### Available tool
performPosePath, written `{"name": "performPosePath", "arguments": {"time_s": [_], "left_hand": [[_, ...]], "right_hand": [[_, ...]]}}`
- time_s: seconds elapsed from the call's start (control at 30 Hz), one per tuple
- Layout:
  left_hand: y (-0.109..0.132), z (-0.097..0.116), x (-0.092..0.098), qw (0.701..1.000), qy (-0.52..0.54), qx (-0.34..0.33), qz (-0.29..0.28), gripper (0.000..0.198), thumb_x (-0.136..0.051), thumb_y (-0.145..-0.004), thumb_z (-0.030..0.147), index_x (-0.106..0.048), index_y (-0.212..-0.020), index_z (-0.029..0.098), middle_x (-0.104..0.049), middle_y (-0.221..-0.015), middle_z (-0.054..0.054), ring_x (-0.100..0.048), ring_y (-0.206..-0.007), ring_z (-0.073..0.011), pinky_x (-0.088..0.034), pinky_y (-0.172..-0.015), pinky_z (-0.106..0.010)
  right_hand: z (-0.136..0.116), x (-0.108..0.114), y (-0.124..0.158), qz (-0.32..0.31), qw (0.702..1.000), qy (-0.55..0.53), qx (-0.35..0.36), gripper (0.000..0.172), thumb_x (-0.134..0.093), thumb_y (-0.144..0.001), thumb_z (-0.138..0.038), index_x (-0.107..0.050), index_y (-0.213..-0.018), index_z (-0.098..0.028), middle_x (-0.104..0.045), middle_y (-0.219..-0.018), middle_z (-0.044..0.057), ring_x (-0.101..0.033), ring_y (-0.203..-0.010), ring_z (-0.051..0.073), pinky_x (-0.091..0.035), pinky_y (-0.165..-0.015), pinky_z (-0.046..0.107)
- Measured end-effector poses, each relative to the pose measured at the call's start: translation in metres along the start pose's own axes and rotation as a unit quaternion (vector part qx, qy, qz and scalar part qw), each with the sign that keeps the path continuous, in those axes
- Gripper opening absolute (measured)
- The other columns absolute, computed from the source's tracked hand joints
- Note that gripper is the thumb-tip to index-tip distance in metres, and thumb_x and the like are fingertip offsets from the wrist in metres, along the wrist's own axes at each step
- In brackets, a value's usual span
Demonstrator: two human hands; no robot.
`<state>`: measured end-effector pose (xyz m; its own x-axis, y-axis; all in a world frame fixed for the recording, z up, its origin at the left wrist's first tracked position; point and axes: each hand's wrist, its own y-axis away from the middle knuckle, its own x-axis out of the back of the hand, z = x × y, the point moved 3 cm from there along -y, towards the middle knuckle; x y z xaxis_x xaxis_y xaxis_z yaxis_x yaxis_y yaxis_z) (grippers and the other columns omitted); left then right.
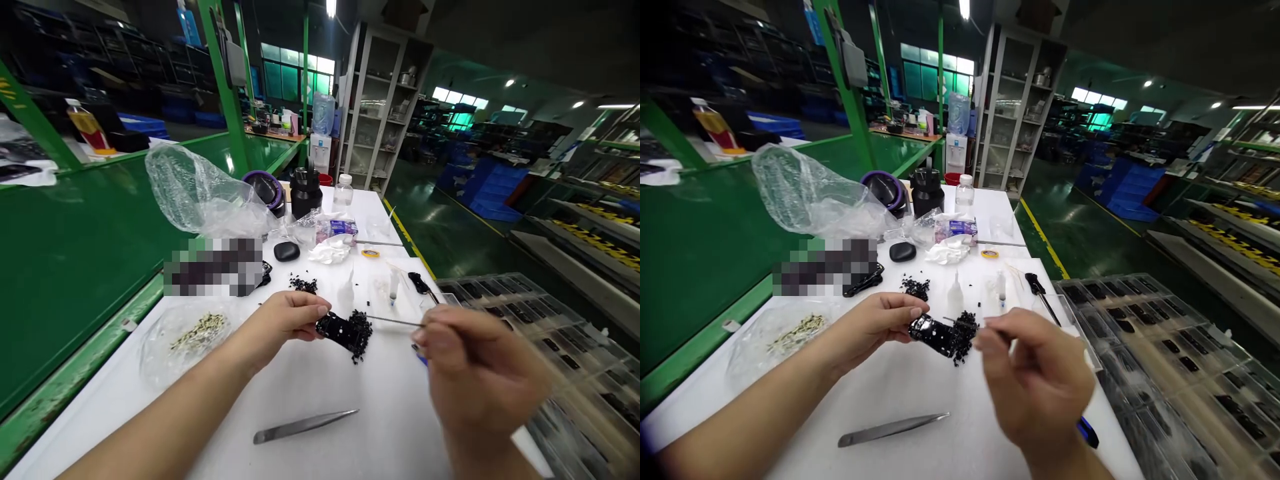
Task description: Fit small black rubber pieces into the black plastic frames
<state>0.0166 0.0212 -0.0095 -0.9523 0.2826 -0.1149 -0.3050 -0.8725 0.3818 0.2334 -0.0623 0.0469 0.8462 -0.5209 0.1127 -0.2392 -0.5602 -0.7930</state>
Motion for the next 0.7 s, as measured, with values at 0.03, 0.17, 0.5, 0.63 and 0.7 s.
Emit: {"name": "performPosePath", "arguments": {"time_s": [0.03,0.17,0.5,0.63,0.7], "left_hand": [[0.0,0.0,-0.001,1.0,0.004,0.004,-0.007,0.032,-0.082,-0.064,0.04,-0.074,-0.084,0.016,-0.069,-0.068,-0.001,-0.064,-0.064,-0.0135,-0.049,-0.065,-0.026],[0.002,0.0,-0.005,1.0,0.006,0.005,-0.025,0.029,-0.081,-0.065,0.039,-0.074,-0.082,0.016,-0.072,-0.07,-0.002,-0.065,-0.065,-0.0133,-0.047,-0.065,-0.025],[0.004,0.003,-0.008,0.999,-0.02,-0.003,-0.033,0.024,-0.077,-0.068,0.039,-0.075,-0.08,0.019,-0.073,-0.07,-0.002,-0.064,-0.068,-0.0139,-0.045,-0.067,-0.025],[0.004,0.003,-0.008,0.999,-0.028,-0.005,-0.037,0.023,-0.076,-0.069,0.038,-0.075,-0.081,0.019,-0.072,-0.071,-0.002,-0.063,-0.068,-0.0135,-0.044,-0.068,-0.025],[0.004,0.002,-0.009,0.999,-0.029,-0.006,-0.041,0.022,-0.076,-0.07,0.038,-0.075,-0.081,0.019,-0.072,-0.07,-0.002,-0.062,-0.067,-0.013,-0.044,-0.068,-0.025]], "right_hand": [[-0.003,-0.011,0.003,0.004,1.0,-0.024,0.015,0.01,-0.069,-0.084,-0.021,-0.068,-0.093,-0.022,-0.068,-0.072,0.0,-0.061,-0.054,0.015,-0.048,-0.048,0.027],[-0.001,-0.03,0.011,-0.026,0.998,-0.051,0.01,0.014,-0.07,-0.081,-0.01,-0.07,-0.088,-0.022,-0.07,-0.073,-0.002,-0.063,-0.057,0.013,-0.051,-0.051,0.024],[0.001,-0.034,0.01,-0.088,0.996,-0.034,0.007,0.018,-0.068,-0.081,-0.007,-0.068,-0.09,-0.022,-0.07,-0.071,-0.002,-0.065,-0.056,0.012,-0.052,-0.049,0.023],[0.002,-0.034,0.011,-0.104,0.994,-0.027,0.013,0.018,-0.068,-0.081,-0.006,-0.067,-0.09,-0.022,-0.069,-0.07,-0.002,-0.064,-0.056,0.012,-0.052,-0.049,0.023],[0.002,-0.034,0.011,-0.102,0.994,-0.022,0.018,0.018,-0.068,-0.081,-0.006,-0.067,-0.09,-0.022,-0.069,-0.07,-0.002,-0.065,-0.057,0.012,-0.052,-0.051,0.023]]}}
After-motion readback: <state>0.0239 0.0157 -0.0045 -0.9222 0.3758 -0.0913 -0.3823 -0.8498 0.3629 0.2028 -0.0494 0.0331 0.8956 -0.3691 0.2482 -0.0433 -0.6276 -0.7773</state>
